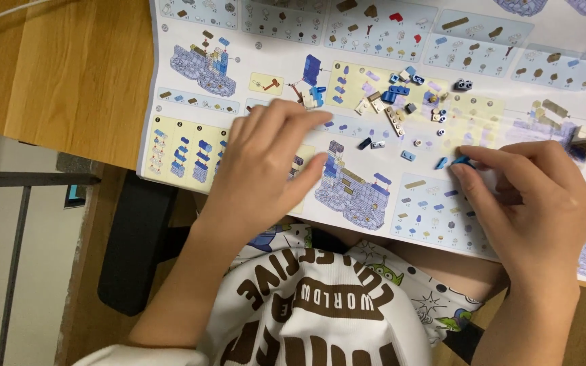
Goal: Assembling a miniature building model using small plastic blocks while following a printed instruction manual.
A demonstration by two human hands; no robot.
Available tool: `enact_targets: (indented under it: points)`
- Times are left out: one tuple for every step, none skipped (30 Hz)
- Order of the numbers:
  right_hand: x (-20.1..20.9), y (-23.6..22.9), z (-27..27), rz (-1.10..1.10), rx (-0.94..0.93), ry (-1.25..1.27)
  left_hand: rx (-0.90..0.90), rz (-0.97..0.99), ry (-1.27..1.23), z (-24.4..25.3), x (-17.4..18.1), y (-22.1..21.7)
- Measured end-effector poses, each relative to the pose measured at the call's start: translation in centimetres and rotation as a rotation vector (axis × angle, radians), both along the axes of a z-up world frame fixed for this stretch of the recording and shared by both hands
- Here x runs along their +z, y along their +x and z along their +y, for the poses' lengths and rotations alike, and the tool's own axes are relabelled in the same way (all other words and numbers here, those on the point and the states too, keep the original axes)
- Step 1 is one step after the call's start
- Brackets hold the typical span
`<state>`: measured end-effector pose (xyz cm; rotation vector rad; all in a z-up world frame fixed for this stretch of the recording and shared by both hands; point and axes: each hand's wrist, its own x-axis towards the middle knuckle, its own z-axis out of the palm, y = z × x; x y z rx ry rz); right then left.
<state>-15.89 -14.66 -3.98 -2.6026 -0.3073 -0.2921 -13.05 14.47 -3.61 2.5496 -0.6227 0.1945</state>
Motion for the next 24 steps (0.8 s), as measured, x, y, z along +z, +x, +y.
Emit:
enact_targets:
  points:
    - [0.0, 0.1, -0.1, -0.003, -0.001, -0.002, -0.001, -0.003, -0.002, 0.1, 0.0, 0.4]
    - [-0.1, 0.1, -0.1, 0.002, -0.015, 0.001, 0.065, -0.027, 0.013, 0.3, 0.1, 0.7]
    - [-0.1, 0.2, -0.1, 0.006, -0.028, 0.004, 0.13, -0.051, 0.027, 0.5, 0.1, 0.9]
    - [-0.2, 0.2, -0.1, 0.004, -0.026, 0.003, 0.132, -0.053, 0.027, 0.4, -0.1, 1.1]
    - [-0.3, 0.2, -0.2, 0.012, -0.067, 0.032, 0.146, -0.072, 0.056, 0.4, -0.3, 1.3]
    - [-0.4, 0.2, -0.2, 0.02, -0.11, 0.061, 0.159, -0.091, 0.084, 0.3, -0.4, 1.6]
    - [-0.4, 0.2, -0.2, 0.019, -0.109, 0.06, 0.159, -0.092, 0.083, 0.2, -0.5, 1.7]
    - [-0.4, 0.2, -0.2, 0.016, -0.114, 0.058, 0.16, -0.103, 0.091, 0.1, -0.6, 1.8]
    - [-0.5, 0.3, -0.2, 0.014, -0.118, 0.056, 0.16, -0.114, 0.1, 0.0, -0.6, 2.0]
    - [-0.4, 0.3, -0.2, 0.012, -0.118, 0.055, 0.161, -0.116, 0.098, -0.1, -0.6, 2.0]
    - [-0.4, 0.3, -0.2, 0.011, -0.117, 0.069, 0.163, -0.13, 0.082, -0.2, -0.7, 2.1]
    - [-0.4, 0.3, -0.2, 0.012, -0.116, 0.084, 0.166, -0.143, 0.066, -0.2, -0.7, 2.1]
    - [-0.4, 0.2, -0.2, 0.012, -0.116, 0.084, 0.166, -0.143, 0.066, -0.3, -0.6, 1.9]
    - [-0.4, 0.1, -0.3, -0.013, -0.099, 0.125, 0.156, -0.139, 0.031, -0.3, -0.5, 1.7]
    - [-0.4, 0.0, -0.3, -0.037, -0.081, 0.167, 0.146, -0.134, -0.003, -0.4, -0.4, 1.5]
    - [-0.5, -0.1, -0.3, -0.035, -0.086, 0.164, 0.141, -0.131, -0.006, -0.7, -0.4, 1.3]
    - [-0.5, -0.2, -0.4, -0.074, -0.089, 0.191, 0.113, -0.111, -0.106, -1.0, -0.4, 1.0]
    - [-0.6, -0.3, -0.5, -0.115, -0.094, 0.216, 0.083, -0.091, -0.208, -1.4, -0.5, 0.9]
    - [-0.4, -0.7, -0.2, -0.114, -0.101, 0.211, 0.075, -0.088, -0.212, -2.1, 0.0, 0.4]
    - [-0.2, -1.0, 0.0, -0.138, -0.105, 0.238, 0.021, 0.029, -0.36, -2.7, 0.4, 0.0]
    - [-0.1, -1.2, 0.3, -0.162, -0.108, 0.264, -0.036, 0.148, -0.505, -3.4, 0.8, -0.4]
    - [0.4, -1.6, 1.2, -0.161, -0.115, 0.26, -0.043, 0.152, -0.509, -4.1, 1.4, -0.8]
    - [0.8, -1.9, 2.1, -0.181, -0.075, 0.35, -0.07, 0.281, -0.663, -4.9, 1.9, -1.2]
    - [1.1, -2.2, 3.1, -0.201, -0.034, 0.444, -0.096, 0.412, -0.813, -5.6, 2.5, -1.6]
